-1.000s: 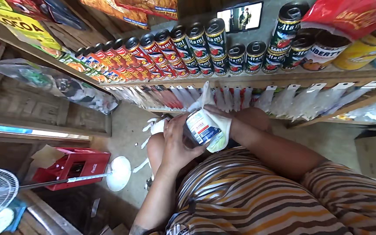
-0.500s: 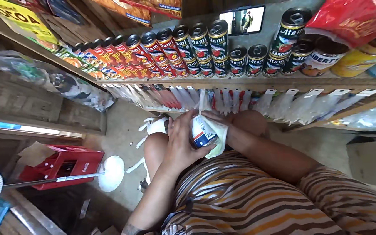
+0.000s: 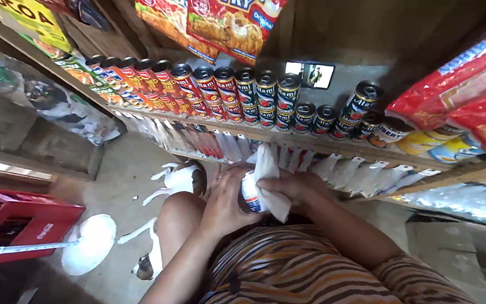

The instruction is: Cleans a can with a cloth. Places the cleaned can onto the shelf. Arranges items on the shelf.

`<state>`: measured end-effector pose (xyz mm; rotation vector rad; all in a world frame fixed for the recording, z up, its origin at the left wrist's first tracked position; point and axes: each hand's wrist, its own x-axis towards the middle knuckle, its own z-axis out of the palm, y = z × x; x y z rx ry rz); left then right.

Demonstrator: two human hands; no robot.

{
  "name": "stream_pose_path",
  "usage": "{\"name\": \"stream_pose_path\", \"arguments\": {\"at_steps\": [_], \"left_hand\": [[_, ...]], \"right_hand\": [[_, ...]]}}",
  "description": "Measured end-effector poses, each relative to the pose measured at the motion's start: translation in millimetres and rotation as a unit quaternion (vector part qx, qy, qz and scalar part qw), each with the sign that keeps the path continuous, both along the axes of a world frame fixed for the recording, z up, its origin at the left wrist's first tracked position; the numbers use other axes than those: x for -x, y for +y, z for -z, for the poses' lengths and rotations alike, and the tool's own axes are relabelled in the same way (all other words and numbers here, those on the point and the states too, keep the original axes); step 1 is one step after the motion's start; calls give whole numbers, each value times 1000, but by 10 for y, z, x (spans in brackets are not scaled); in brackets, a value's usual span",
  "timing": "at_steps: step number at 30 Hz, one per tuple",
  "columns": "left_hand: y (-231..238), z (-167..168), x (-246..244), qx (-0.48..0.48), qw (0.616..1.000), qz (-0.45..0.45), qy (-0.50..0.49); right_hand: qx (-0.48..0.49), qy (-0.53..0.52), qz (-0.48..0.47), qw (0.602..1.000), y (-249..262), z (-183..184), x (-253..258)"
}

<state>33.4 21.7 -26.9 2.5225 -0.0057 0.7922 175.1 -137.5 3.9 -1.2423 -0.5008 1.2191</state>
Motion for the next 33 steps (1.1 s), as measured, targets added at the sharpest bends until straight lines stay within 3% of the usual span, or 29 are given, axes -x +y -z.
{"name": "stream_pose_path", "arguments": {"at_steps": [3,7,9,13,19,29,33], "left_hand": [[-36,-23,-42,2,999,-9,33],[-104,-126,-117,44,998,9,50],[-107,-141,-136,76,997,20,25],[-96,-75,-114,97,995,25,-3],[-132,4,-66,116,991,22,-57],[-147,-114,120,13,981,-81,-174],[-211,-318,211,-2,985,-32,-169]], "right_hand": [[28,-14,-16,999,37,42,-15],[25,83,40,995,-66,-96,23],[-8,131,78,988,-143,-150,56],[-128,157,97,974,-159,117,-22],[-151,181,52,970,-145,87,8],[-156,168,124,965,-25,-27,622],[-182,127,137,965,-41,79,682]]}}
